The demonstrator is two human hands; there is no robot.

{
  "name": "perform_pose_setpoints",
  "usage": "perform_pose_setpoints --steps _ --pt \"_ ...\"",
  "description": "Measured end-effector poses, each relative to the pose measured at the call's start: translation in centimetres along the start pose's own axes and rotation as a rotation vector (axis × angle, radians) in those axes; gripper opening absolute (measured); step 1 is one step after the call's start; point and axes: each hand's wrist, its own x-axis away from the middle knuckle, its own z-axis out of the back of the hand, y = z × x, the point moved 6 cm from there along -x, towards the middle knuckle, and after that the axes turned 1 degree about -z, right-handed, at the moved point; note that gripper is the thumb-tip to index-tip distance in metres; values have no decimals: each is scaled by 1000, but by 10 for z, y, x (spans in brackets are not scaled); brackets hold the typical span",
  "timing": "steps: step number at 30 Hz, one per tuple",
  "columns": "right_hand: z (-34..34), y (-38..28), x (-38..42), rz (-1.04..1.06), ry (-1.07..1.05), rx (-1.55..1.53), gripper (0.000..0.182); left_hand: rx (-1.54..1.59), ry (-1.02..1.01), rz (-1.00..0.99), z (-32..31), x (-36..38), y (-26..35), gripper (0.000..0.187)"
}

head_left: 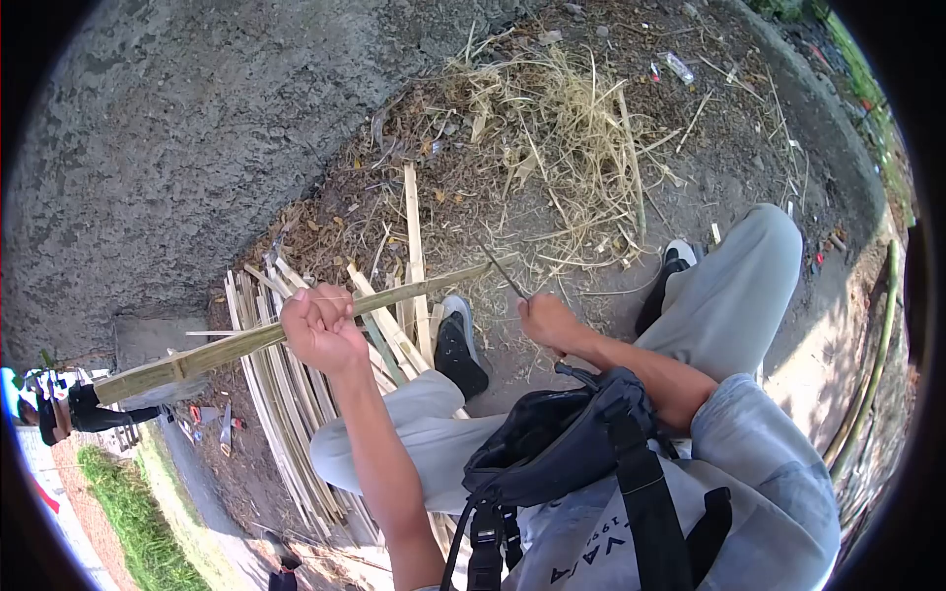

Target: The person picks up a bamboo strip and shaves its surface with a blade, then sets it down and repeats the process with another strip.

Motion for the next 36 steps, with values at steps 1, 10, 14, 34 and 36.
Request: perform_pose_setpoints --steps 1,10,14,34,36 --pt "3 13 -1 -50 1 -2 50 -3 -2 2 2 -1 0 46" --pt "11 -45 28 138 -13 -21 51 12 -12 6 5 -2 -1 44" --pt "-16 63 -16 16 -109 146 48 32 -23 1 7 -4 0 45" --pt "9 -54 15 226 -7 -7 46 -83 349 -115 12 6 6 44" --pt "8 -64 22 285 -37 -59 45 -72 395 -107 19 5 7 43"
